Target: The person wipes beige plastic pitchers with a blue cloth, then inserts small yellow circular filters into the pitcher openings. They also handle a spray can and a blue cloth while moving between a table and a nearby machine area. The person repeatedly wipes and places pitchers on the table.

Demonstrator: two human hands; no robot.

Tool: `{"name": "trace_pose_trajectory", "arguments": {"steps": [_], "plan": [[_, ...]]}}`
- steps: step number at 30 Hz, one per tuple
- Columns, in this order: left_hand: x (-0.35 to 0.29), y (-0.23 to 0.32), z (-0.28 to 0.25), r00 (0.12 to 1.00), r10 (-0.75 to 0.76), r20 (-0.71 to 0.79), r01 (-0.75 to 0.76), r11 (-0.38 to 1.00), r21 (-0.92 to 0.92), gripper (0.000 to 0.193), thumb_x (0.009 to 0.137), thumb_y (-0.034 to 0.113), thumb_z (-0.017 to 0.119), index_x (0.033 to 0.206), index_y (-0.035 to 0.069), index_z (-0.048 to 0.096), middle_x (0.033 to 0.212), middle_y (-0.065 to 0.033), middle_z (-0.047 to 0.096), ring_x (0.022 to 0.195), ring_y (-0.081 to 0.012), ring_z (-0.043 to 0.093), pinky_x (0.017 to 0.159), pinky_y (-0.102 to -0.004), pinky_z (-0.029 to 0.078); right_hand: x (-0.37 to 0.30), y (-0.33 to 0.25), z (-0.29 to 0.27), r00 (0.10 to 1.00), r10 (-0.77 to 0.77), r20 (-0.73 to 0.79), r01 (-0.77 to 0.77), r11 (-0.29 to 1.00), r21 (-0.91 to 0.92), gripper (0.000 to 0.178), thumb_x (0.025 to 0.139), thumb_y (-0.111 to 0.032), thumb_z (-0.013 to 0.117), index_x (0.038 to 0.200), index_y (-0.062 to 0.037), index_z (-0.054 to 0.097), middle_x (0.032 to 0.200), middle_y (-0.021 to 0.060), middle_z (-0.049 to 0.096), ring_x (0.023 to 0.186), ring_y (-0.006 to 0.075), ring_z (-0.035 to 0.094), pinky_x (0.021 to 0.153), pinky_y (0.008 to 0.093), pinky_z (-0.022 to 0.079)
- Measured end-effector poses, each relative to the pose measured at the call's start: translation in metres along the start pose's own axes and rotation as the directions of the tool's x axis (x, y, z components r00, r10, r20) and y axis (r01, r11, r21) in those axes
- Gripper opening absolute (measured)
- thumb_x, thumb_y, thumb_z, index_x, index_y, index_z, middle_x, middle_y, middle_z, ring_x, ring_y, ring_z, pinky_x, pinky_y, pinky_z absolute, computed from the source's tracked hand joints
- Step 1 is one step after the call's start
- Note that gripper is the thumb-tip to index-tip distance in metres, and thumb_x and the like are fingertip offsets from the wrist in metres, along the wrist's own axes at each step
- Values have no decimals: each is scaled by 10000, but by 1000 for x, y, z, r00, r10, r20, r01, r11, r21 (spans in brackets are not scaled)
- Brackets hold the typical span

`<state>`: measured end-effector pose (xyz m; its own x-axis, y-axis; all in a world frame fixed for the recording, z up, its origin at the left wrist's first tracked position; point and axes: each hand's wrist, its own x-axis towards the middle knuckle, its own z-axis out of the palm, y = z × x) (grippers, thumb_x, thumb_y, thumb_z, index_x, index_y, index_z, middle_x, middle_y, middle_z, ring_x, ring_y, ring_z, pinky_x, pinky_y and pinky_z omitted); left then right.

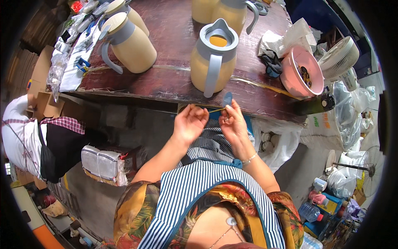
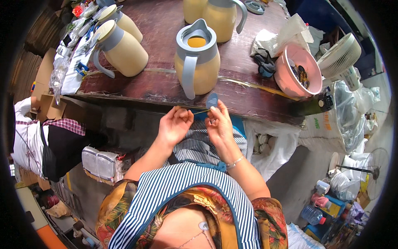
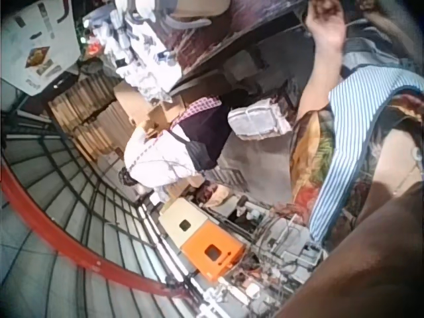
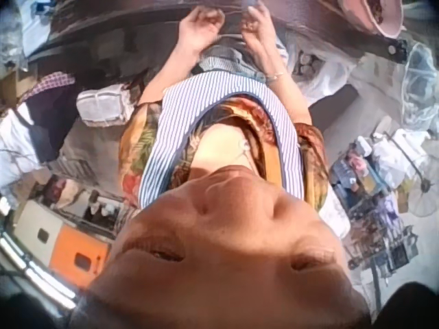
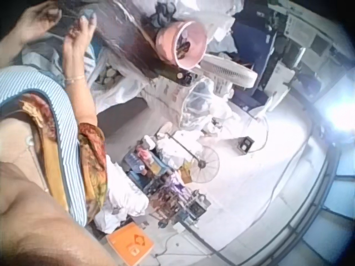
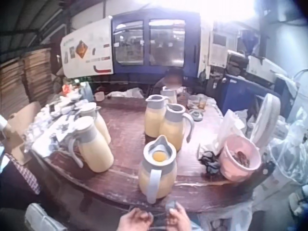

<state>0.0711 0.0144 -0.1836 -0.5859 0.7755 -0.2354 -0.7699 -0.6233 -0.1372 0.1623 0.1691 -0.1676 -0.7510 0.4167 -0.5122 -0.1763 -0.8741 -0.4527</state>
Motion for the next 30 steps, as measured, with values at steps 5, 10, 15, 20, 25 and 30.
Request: {"name": "trace_pose_trajectory", "arguments": {"steps": [5,10,15,20,25,30], "plan": [[57,29,46,991,133,-10,-132,985,107,195,1023,23,498,1139,4,653,1217,-122,686,1119,-219,648,1048,-387,502,34,1,40,967,-104,234,73,988,137,183,969,-69,664,1124,-147,605,992,-31,631,875,115,596,739,267,498],[56,10,157,807,217,549,-571,526,630,256,950,44,663,1206,29,664,1197,-107,689,1003,-162,682,781,-260,590,22,-49,115,554,-610,566,814,538,-218,85,953,-25,659,1022,-54,700,1284,46,526,1051,115,567,932,281,469],[52,5,189,716,44,696,-673,-220,706,293,877,44,756,1161,31,689,1183,-60,689,939,-84,635,795,-224,529,28,-99,145,177,-347,921,944,-204,-258,210,831,-69,724,1021,-22,647,1418,167,573,1304,392,532,1129,482,358],[44,45,255,614,-483,624,-702,-696,153,85,850,55,656,879,24,730,822,-85,531,776,-230,590,659,-325,459,21,-105,144,112,-242,964,924,-331,-190,384,787,-228,797,1122,-122,641,1113,66,691,1128,304,612,1132,551,354],[62,29,222,563,-139,815,-464,-869,172,130,922,-21,570,914,8,697,985,-98,557,932,-236,597,795,-327,491,30,-68,154,-66,-464,884,765,-592,-254,289,727,-289,804,928,-159,641,859,-9,616,897,239,616,920,419,452],[60,-41,122,346,350,870,-568,-660,491,290,1033,145,574,1255,-42,570,1343,-152,502,1255,-255,520,1020,-359,454,43,-67,153,-256,-606,753,668,-674,-315,312,707,-241,763,979,-147,643,953,15,623,845,208,601,828,361,460]]}}
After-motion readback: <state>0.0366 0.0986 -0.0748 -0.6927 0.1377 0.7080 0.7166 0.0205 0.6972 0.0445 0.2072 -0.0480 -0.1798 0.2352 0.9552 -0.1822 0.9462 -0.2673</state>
